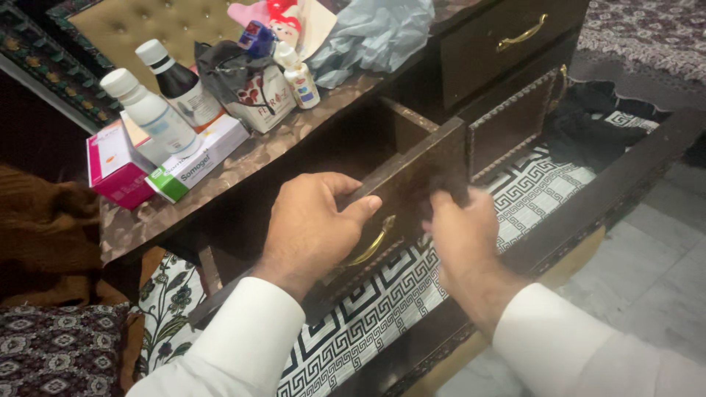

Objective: The person wipes the interior of an open drawer with a dark cloth, then closes it and wipes the top surface of the cabinet. They reopen the drawer and continue wiping the inside surfaces, including the sides and bottom, before closing it again. Finally, they pick up a small pink box and a white bottle from the top of the cabinet and wipe each with the cloth.

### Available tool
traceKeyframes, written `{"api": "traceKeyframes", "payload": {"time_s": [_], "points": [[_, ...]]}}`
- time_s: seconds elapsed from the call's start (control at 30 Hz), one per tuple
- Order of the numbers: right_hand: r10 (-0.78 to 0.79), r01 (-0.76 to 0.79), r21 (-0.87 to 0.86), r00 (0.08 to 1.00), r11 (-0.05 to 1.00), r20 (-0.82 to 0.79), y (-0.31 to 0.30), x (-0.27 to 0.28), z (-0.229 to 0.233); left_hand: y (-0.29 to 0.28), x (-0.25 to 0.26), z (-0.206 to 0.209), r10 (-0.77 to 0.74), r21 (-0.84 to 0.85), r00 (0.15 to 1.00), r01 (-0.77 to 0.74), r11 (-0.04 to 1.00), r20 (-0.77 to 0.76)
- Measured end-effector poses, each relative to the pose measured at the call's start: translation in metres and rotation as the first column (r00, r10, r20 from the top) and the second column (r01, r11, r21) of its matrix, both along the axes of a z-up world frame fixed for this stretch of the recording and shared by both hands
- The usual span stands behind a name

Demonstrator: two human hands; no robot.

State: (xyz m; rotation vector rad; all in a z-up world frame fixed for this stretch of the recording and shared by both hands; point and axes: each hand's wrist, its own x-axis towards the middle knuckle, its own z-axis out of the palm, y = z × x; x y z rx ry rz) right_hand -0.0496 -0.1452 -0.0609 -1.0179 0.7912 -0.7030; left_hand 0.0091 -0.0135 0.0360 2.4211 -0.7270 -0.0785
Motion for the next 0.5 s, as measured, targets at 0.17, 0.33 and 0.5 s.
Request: {"api": "traceKeyframes", "payload": {"time_s": [0.17,0.33,0.5], "points": [[-0.009,-0.002,-0.364,1.0,0.931,-0.029,0.017,-0.001,-0.013,0.009,-0.005,-0.005,-0.016,-0.011,0.989,0.018,1.0,0.148],[0.019,0.023,-0.887,0.999,0.46,0.036,0.03,-0.007,-0.01,0.041,-0.008,0.003,-0.081,0.227,0.96,0.019,0.974,0.266],[-0.072,-0.091,-0.849,0.986,0.521,-0.15,0.009,-0.016,-0.006,0.084,-0.021,0.004,-0.05,0.207,0.915,-0.037,0.978,0.401]]}}
